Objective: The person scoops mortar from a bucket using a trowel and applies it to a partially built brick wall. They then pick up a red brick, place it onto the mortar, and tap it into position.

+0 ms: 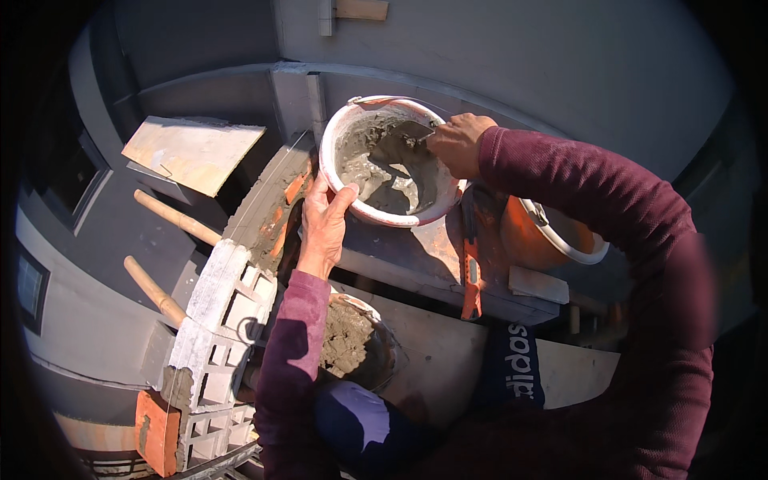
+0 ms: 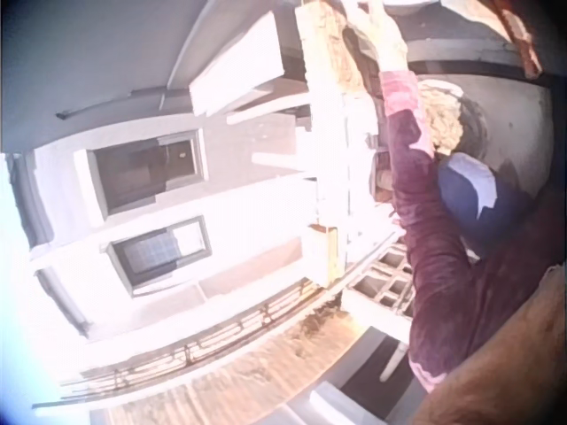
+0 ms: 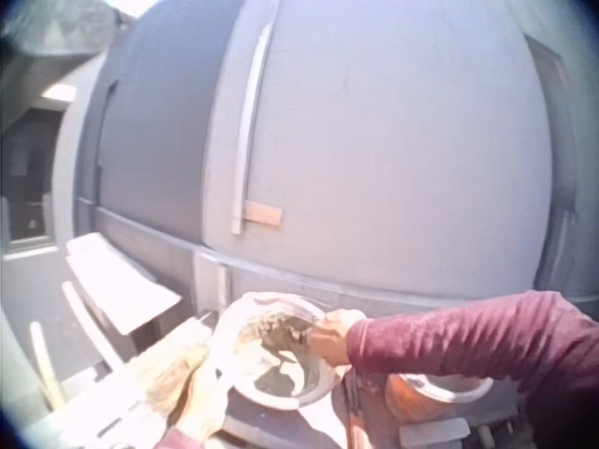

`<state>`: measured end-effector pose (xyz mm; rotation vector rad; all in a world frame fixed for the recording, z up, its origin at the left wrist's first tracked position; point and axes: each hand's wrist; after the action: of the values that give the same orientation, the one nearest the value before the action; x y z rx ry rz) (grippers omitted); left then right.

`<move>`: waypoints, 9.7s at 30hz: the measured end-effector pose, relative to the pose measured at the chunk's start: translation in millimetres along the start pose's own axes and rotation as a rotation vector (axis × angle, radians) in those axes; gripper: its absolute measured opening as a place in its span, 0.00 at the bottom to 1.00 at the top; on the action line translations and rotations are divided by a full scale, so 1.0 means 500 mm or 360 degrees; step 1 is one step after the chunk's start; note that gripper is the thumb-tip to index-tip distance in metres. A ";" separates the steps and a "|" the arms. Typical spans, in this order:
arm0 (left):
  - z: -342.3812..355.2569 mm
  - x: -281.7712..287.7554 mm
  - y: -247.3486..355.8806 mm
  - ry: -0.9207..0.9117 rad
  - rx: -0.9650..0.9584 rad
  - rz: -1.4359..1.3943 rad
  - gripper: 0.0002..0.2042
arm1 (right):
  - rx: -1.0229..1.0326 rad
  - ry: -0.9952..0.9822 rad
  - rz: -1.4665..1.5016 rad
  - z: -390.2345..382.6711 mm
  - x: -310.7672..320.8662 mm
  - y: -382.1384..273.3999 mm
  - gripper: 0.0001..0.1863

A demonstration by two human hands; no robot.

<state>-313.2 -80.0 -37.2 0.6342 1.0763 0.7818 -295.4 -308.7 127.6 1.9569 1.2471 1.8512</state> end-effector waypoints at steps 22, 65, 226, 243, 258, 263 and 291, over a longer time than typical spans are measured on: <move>-0.055 -0.060 0.017 -0.0115 -0.0131 0.0101 0.28 | 0.0191 -0.0773 0.1931 -0.075 -0.043 0.035 0.06; -0.758 0.226 -0.055 0.1468 0.0331 0.0661 0.25 | 0.0808 0.0559 -0.0212 -0.145 -0.117 -0.408 0.32; -0.530 0.180 0.187 0.0645 0.0557 0.1011 0.46 | 0.0692 -0.0162 0.2213 -0.325 -0.194 -0.390 0.14; -0.108 -0.281 0.089 -0.0678 0.0090 0.1665 0.49 | 0.0386 -0.0033 0.1346 -0.358 -0.250 -0.511 0.32; 0.014 -0.310 -0.178 -0.0967 -0.0243 0.2063 0.43 | 0.0438 -0.0029 0.1175 -0.360 -0.244 -0.478 0.30; -0.035 -0.304 -0.126 -0.1047 -0.0755 0.1836 0.32 | 0.0422 0.0039 0.1033 -0.340 -0.197 -0.429 0.26; -0.993 0.193 -0.137 0.0927 0.0788 0.2538 0.22 | 0.1185 -0.0362 0.0363 -0.111 -0.089 -0.414 0.11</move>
<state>-734.4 -2.5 -315.0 1.8310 1.1543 2.1843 -430.6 -228.9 -24.9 2.6728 1.8797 1.2699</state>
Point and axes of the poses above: each hand's wrist, its own z-axis towards the middle knuckle, its own x-axis out of the back of the hand, y = z × x, and after that the axes turned 10 degrees about -z, right-handed
